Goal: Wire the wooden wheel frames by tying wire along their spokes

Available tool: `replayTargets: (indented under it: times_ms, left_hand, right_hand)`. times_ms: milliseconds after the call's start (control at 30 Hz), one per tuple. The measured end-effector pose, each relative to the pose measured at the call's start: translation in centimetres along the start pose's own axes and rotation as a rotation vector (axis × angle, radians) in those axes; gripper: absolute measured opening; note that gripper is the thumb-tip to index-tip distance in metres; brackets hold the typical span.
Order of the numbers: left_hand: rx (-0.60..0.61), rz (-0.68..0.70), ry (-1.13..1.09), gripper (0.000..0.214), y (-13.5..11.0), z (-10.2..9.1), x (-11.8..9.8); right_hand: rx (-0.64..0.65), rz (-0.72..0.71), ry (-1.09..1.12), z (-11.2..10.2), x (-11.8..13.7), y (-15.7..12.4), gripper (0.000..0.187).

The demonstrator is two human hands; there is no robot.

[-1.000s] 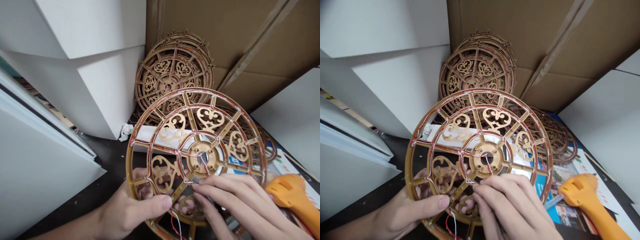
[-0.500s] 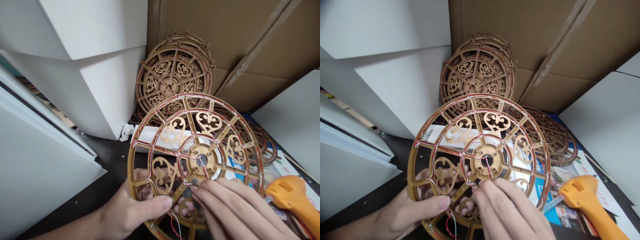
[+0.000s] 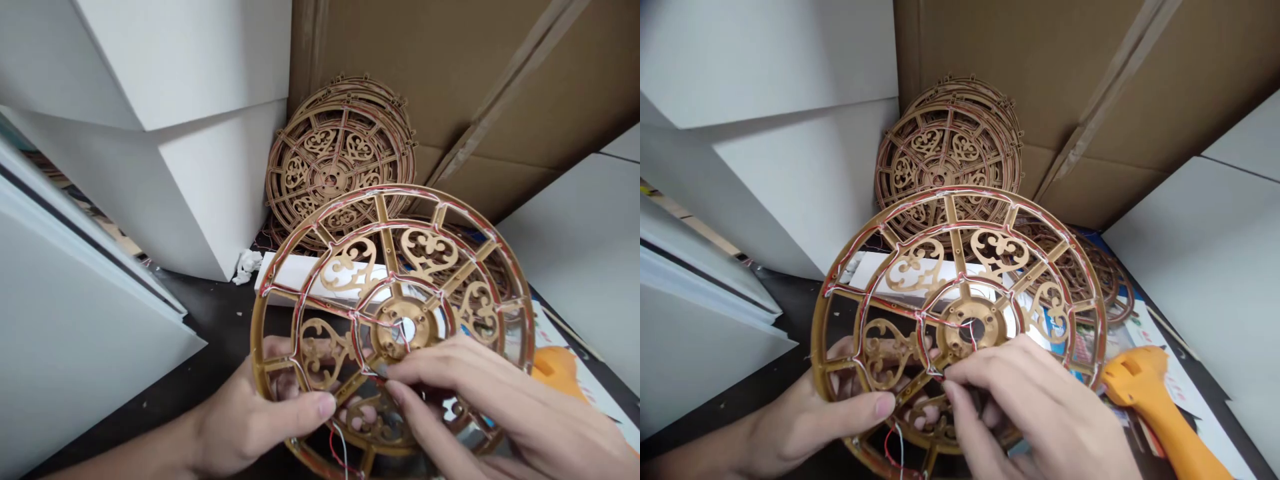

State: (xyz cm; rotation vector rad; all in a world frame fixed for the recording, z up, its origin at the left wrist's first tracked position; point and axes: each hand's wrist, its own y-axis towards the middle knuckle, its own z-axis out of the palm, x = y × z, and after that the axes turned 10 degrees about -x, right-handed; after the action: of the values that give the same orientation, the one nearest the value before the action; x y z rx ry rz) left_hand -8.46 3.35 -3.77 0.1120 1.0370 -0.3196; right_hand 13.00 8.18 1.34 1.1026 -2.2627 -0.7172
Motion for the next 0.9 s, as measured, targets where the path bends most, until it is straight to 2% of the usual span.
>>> replayTargets:
  times_ms: [167, 300, 467, 667, 900]
  left_hand:
    - [0.041, -0.01, -0.034, 0.031, 0.1, 0.1, 0.0]
    - [0.063, -0.016, -0.051, 0.033, 0.2, 0.1, 0.1]
    - [0.048, -0.027, -0.049, 0.041, 0.1, 0.1, 0.1]
    - [0.027, -0.049, -0.044, 0.028, 0.1, 0.2, 0.0]
    - [0.007, -0.063, -0.045, 0.028, -0.1, 0.1, 0.1]
  right_hand:
    - [0.119, 0.175, 0.034, -0.3, 0.1, 0.3, 0.012]
    - [0.221, 0.22, 0.044, -0.6, 0.3, 1.0, 0.014]
    - [0.259, 0.174, 0.039, -0.7, 0.6, 2.1, 0.015]
    - [0.264, 0.144, -0.037, -0.7, 0.5, 2.7, 0.018]
    - [0.285, 0.073, -0.18, -0.1, 0.7, 3.2, 0.027]
